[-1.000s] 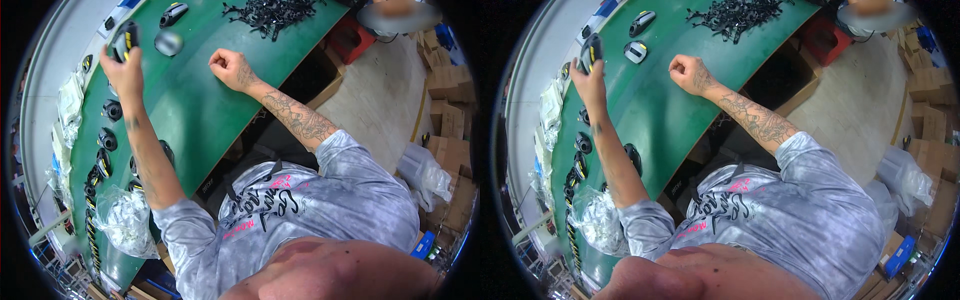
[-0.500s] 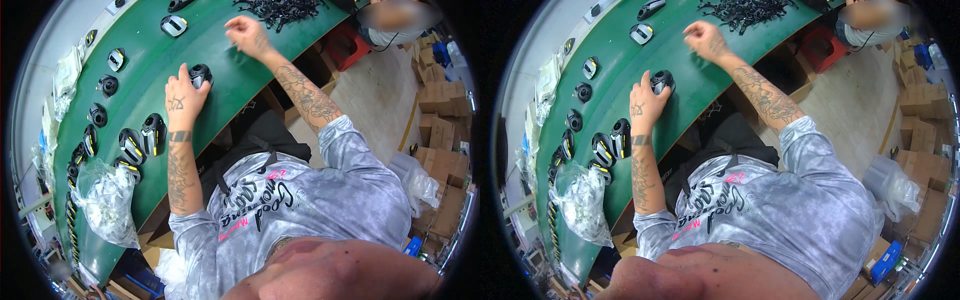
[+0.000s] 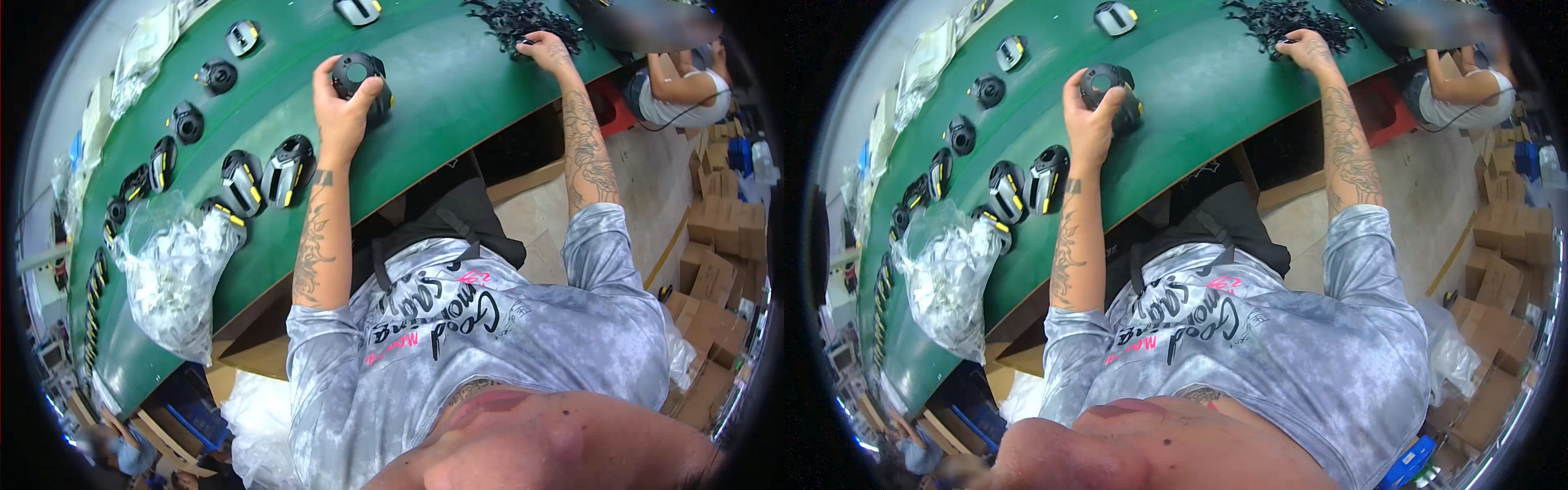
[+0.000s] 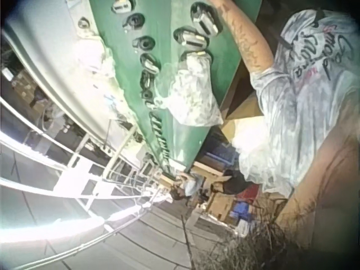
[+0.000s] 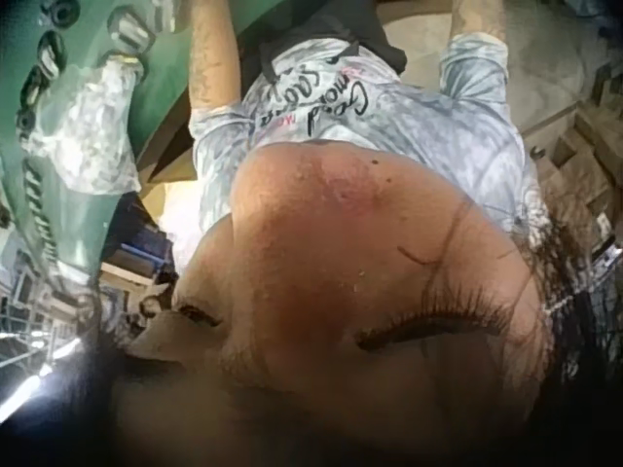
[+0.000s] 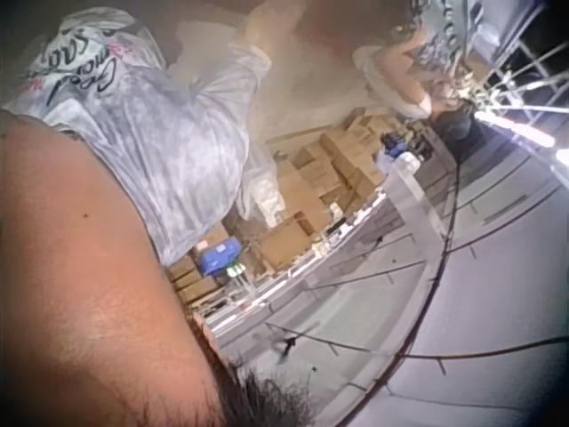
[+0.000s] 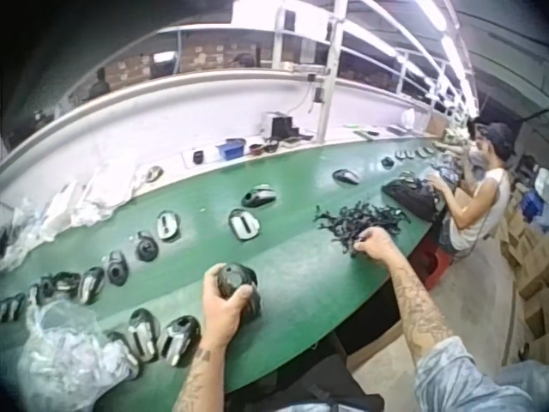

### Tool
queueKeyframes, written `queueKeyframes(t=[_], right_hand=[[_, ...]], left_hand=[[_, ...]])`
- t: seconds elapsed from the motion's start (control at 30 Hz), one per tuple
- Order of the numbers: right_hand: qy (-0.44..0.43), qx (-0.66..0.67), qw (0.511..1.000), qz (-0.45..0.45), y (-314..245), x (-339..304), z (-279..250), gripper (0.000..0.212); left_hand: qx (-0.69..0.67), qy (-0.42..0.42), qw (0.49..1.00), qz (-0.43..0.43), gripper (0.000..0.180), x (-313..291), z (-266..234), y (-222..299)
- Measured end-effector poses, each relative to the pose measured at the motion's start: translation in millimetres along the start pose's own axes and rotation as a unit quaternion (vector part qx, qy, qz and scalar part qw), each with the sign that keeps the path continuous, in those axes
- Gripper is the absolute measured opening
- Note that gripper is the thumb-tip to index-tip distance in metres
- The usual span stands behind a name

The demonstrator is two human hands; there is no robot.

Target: Assembling small electronic peripheral components on an industrial assembly line.

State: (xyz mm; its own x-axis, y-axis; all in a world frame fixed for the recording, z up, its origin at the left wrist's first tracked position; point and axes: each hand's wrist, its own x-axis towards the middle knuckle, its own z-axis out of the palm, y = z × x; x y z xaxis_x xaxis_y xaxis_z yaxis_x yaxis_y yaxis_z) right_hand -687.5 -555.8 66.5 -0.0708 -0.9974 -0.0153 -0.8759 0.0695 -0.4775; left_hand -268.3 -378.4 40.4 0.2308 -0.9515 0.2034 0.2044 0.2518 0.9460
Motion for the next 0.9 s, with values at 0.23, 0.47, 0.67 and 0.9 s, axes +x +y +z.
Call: queueKeyframes(t=[0.23, 0.47, 0.67, 0.9], right_hand=[[-0.003, 0.252, 0.967, 0.047, -39.4, 3.8, -12.2, 0.056], [0.036, 0.363, 0.93, -0.055, -79.4, -36.8, 3.8, 0.037], [-0.033, 0.468, 0.881, -0.056, -96.9, -69.4, 64.6, 0.026], [-0.18, 0.712, 0.67, 0.113, -83.5, -52.1, 46.2, 0.024]], left_hand=[[-0.056, -0.036, 0.998, -0.025, 0.057, 7.6, -8.9, -10.0], [0.242, -0.05, 0.965, 0.086, 0.065, -0.6, 4.3, -2.6], [-0.05, -0.052, 0.992, -0.104, 0.071, 3.4, -5.3, -8.1], [-0.102, -0.098, 0.975, -0.174, 0.062, 2.7, -6.2, -4.7]])
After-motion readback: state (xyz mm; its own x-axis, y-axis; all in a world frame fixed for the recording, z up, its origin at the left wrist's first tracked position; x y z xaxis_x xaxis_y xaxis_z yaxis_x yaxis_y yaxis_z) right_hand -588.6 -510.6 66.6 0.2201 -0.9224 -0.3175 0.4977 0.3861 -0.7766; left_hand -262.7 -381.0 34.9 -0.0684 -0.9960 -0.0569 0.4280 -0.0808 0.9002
